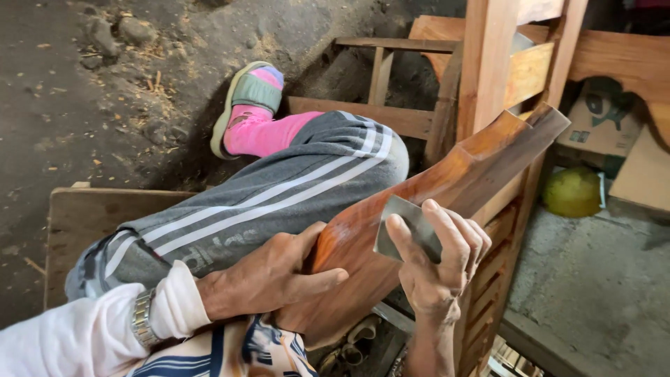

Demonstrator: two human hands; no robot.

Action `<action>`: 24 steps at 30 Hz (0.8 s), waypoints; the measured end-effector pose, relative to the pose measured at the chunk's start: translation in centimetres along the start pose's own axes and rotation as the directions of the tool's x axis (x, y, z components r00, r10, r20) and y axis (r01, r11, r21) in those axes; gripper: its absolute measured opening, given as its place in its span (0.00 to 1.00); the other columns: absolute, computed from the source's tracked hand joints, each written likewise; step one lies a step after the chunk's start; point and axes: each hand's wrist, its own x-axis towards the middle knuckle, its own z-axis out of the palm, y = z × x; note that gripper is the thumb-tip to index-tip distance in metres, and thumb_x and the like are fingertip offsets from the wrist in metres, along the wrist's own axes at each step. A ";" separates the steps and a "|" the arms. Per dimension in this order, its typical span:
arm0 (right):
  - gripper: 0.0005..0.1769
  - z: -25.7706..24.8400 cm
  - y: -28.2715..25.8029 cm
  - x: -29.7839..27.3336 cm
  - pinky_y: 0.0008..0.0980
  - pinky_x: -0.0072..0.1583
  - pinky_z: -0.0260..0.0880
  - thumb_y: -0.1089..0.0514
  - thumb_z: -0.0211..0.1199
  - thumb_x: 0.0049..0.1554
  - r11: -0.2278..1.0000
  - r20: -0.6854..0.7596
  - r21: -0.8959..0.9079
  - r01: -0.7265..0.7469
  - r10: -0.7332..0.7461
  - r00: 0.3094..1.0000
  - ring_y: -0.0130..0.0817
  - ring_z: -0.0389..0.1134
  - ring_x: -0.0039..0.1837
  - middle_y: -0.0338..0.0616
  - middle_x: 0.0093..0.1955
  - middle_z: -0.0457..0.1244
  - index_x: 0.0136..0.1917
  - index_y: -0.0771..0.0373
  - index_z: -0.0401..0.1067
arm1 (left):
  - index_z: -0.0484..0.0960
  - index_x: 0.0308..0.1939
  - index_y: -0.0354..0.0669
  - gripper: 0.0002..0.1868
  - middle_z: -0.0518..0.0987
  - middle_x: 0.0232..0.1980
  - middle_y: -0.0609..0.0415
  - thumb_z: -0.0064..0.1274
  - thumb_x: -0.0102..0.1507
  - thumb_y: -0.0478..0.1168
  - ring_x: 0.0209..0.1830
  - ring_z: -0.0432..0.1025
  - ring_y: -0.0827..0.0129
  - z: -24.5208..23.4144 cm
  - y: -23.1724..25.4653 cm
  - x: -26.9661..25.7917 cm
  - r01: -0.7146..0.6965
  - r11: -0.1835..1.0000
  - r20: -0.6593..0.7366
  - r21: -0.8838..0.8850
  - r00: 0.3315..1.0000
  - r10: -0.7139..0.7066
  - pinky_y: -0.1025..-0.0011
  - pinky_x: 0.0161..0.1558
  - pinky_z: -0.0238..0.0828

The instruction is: Sand a curved wooden furniture component using a piece of sandpaper

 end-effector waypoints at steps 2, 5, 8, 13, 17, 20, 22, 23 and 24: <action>0.11 -0.7 -0.3 0.2 0.47 0.59 0.64 0.59 0.71 0.65 0.994 -0.002 -0.109 0.020 -0.020 1.000 0.45 0.65 0.57 0.46 0.63 0.64 0.58 0.44 0.78 | 0.71 0.52 0.48 0.27 0.77 0.23 0.50 0.55 0.60 0.62 0.23 0.66 0.52 0.1 0.9 0.5 0.046 0.988 0.021 0.150 0.999 -0.050 0.61 0.32 0.63; 0.10 -0.8 -1.2 -0.6 0.47 0.57 0.64 0.58 0.64 0.66 0.997 -0.078 -0.070 -0.018 0.012 0.997 0.44 0.62 0.57 0.47 0.62 0.64 0.59 0.43 0.77 | 0.70 0.46 0.47 0.23 0.73 0.18 0.53 0.55 0.62 0.60 0.17 0.65 0.51 0.6 0.8 1.6 -0.088 0.979 0.008 0.183 0.996 0.088 0.60 0.28 0.60; 0.16 -0.5 -2.9 -1.7 0.43 0.60 0.59 0.45 0.73 0.61 0.994 -0.013 -0.074 -0.077 0.076 0.997 0.37 0.62 0.60 0.32 0.62 0.61 0.61 0.39 0.75 | 0.65 0.41 0.48 0.25 0.77 0.19 0.54 0.62 0.61 0.57 0.33 0.72 0.36 1.2 0.2 2.1 -0.201 0.963 0.006 0.179 0.979 0.203 0.59 0.25 0.60; 0.06 0.3 0.9 0.4 0.35 0.45 0.58 0.48 0.58 0.68 0.995 0.016 -0.013 -0.103 0.103 0.995 0.29 0.57 0.41 0.32 0.45 0.58 0.53 0.47 0.75 | 0.66 0.46 0.47 0.23 0.80 0.22 0.48 0.53 0.61 0.58 0.28 0.76 0.38 1.4 0.7 3.1 -0.191 0.938 0.059 0.288 0.982 0.182 0.53 0.27 0.65; 0.12 -0.8 4.3 -1.0 0.44 0.63 0.60 0.69 0.65 0.68 0.931 0.039 -0.176 -0.318 0.330 0.943 0.46 0.62 0.60 0.47 0.67 0.62 0.61 0.58 0.80 | 0.67 0.44 0.46 0.22 0.77 0.17 0.50 0.59 0.60 0.54 0.18 0.75 0.43 1.6 1.7 3.3 -0.155 0.945 0.028 0.287 0.988 0.154 0.57 0.23 0.64; 0.41 0.6 2.2 -0.2 0.39 0.67 0.76 0.17 0.55 0.62 0.386 0.135 0.821 -0.420 0.584 0.801 0.26 0.67 0.55 0.34 0.52 0.65 0.61 0.56 0.73 | 0.68 0.57 0.41 0.33 0.79 0.17 0.46 0.54 0.62 0.63 0.18 0.76 0.44 1.7 1.0 3.6 -0.150 0.922 0.031 0.356 0.988 0.149 0.54 0.23 0.66; 0.28 0.4 0.0 -1.3 0.37 0.64 0.64 0.35 0.67 0.63 0.879 0.004 0.385 -0.283 0.305 0.952 0.28 0.61 0.57 0.27 0.58 0.62 0.68 0.47 0.67 | 0.68 0.53 0.45 0.26 0.82 0.22 0.51 0.55 0.61 0.55 0.24 0.78 0.45 1.3 1.0 3.5 -0.238 0.929 0.045 0.284 0.971 0.235 0.56 0.24 0.67; 0.36 0.4 -1.3 -1.8 0.34 0.60 0.52 0.52 0.79 0.65 0.980 0.075 -0.194 0.045 -0.031 0.997 0.29 0.55 0.58 0.20 0.64 0.59 0.76 0.37 0.60 | 0.68 0.50 0.48 0.19 0.84 0.27 0.55 0.57 0.59 0.47 0.29 0.81 0.46 0.9 1.0 3.3 -0.325 0.921 0.051 0.215 0.946 0.321 0.58 0.24 0.68; 0.36 0.2 -0.4 -2.5 0.34 0.60 0.52 0.52 0.79 0.65 0.981 0.074 -0.191 0.042 -0.028 0.997 0.29 0.55 0.58 0.20 0.64 0.59 0.76 0.37 0.60 | 0.68 0.50 0.48 0.19 0.84 0.27 0.55 0.57 0.59 0.47 0.29 0.81 0.46 1.1 1.1 3.4 -0.321 0.922 0.051 0.217 0.947 0.318 0.58 0.24 0.68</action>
